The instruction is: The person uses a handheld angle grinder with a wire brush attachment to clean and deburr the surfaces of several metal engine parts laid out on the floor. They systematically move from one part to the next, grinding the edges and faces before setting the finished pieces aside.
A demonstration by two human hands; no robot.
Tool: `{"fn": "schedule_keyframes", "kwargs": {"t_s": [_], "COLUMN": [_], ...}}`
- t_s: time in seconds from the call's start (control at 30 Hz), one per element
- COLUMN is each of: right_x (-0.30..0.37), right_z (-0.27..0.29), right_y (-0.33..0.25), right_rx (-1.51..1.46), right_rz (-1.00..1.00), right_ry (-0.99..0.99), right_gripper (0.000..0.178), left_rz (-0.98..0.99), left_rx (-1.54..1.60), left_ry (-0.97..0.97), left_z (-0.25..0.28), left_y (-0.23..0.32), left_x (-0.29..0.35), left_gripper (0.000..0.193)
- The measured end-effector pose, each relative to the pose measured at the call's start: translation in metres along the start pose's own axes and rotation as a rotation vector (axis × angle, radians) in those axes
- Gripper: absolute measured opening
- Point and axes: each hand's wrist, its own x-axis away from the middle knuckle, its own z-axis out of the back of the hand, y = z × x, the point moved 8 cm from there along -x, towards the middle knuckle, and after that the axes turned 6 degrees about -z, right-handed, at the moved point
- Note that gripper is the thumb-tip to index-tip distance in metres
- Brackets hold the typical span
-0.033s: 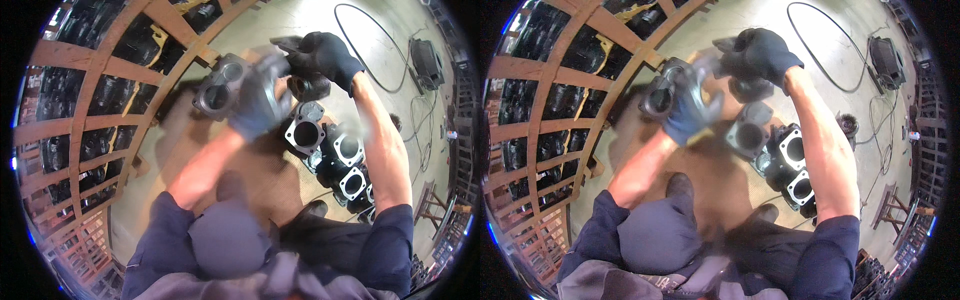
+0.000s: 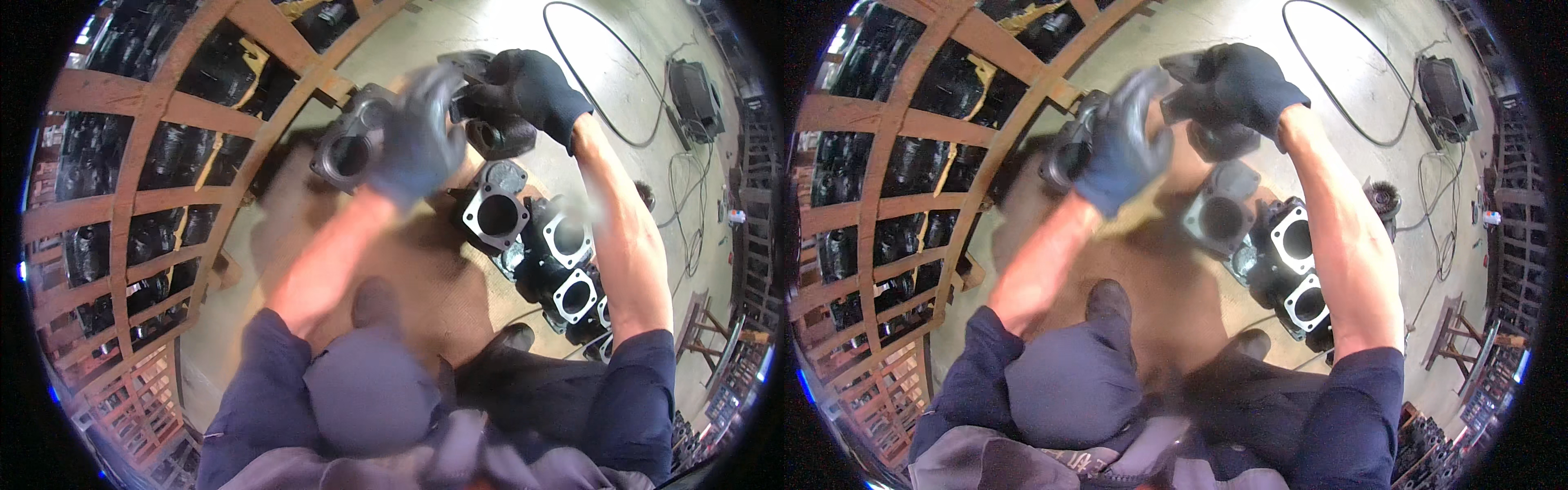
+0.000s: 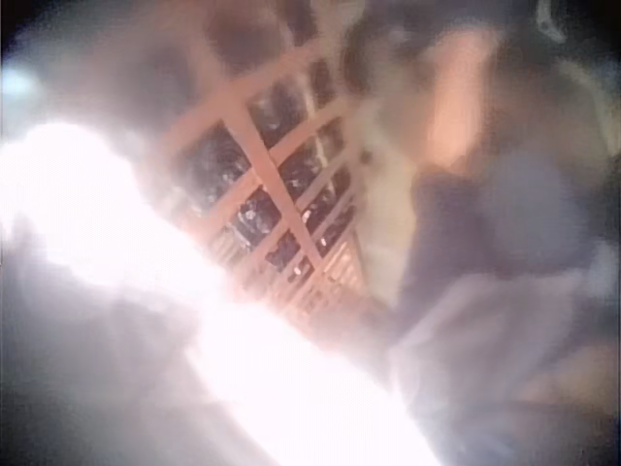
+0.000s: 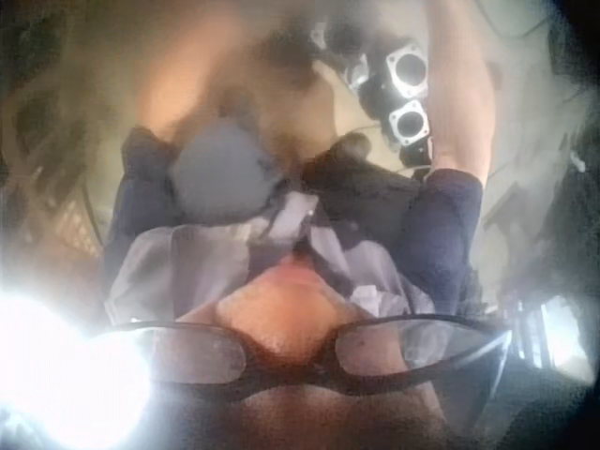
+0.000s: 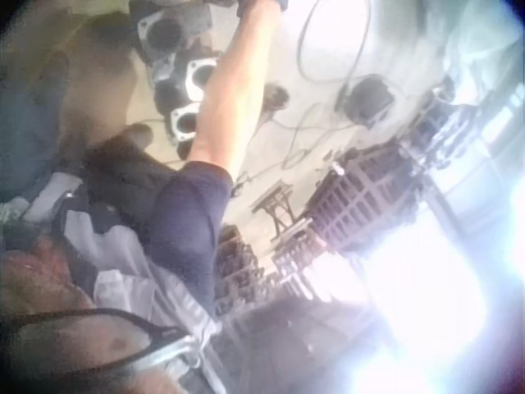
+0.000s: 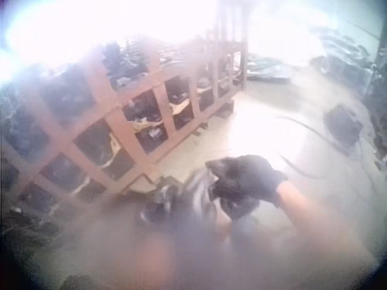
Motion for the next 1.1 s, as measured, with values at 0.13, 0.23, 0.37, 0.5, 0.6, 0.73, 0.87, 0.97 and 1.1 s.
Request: {"fn": "schedule_keyframes", "kwargs": {"t_s": [0.13,0.23,0.37,0.5,0.6,0.73,0.87,0.97,1.1], "right_x": [-0.005,0.001,0.013,0.029,0.032,0.040,0.058,0.061,0.048], "right_z": [-0.011,-0.017,-0.049,-0.054,-0.055,-0.025,-0.022,-0.028,-0.014], "right_y": [0.002,0.016,0.036,0.044,0.059,0.074,0.141,0.151,0.106], "right_rx": [-0.042,0.031,0.174,0.201,0.121,-0.226,-0.155,-0.127,-0.424], "right_rz": [0.039,0.018,0.063,0.084,-0.037,-0.020,-0.351,-0.368,-0.389], "right_ry": [-0.091,-0.157,-0.310,-0.342,-0.395,-0.041,0.049,-0.010,-0.124], "right_gripper": [0.050,0.048,0.030,0.028,0.032,0.057,0.066,0.065,0.057], "left_rz": [-0.070,0.022,0.114,-0.139,-0.128,-0.223,-0.197,-0.139,0.021], "left_rx": [-0.019,0.228,0.243,0.091,0.176,0.054,-0.008,-0.023,-0.116], "left_ry": [-0.335,-0.773,-1.053,-1.011,-1.117,-0.851,-0.962,-0.911,-0.914], "left_z": [-0.034,-0.063,-0.089,-0.121,-0.135,-0.160,-0.153,-0.153,-0.130], "left_y": [-0.034,-0.036,-0.029,-0.042,-0.026,-0.043,-0.004,0.033,0.037], "left_x": [-0.036,-0.037,-0.017,0.006,-0.001,0.024,0.007,-0.003,-0.020], "left_gripper": [0.054,0.052,0.058,0.056,0.050,0.031,0.026,0.033,0.033]}}
